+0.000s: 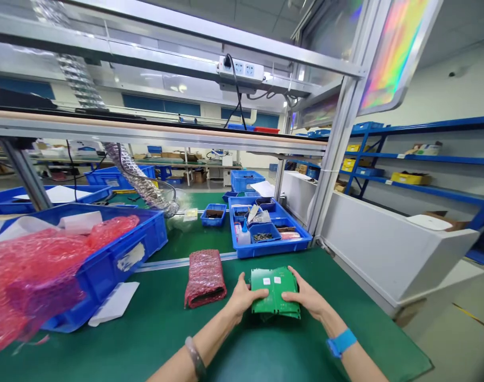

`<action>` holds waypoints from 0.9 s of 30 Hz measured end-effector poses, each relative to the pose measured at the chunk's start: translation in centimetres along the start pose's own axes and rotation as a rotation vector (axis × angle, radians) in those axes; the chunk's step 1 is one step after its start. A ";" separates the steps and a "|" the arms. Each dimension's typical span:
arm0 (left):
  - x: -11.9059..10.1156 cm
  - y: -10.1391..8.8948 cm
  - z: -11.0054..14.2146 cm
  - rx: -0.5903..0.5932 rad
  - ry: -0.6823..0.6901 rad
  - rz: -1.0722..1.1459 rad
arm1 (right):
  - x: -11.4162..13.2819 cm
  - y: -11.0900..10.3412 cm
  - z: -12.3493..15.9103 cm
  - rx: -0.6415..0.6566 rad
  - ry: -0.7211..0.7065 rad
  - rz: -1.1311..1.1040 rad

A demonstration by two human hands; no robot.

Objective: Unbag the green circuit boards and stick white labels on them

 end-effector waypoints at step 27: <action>3.0 -2.3 8.5 0.148 0.416 0.037 | -2.5 3.3 9.6 -0.115 -0.067 -0.479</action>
Point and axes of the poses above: each hand's wrist, its own z-axis away from the middle knuckle, its own y-axis out of the palm, x = y × z, the point moved 8 cm from there along -z, towards the middle knuckle, and after that the axes turned 13 degrees about -x, right-handed, at the moved point
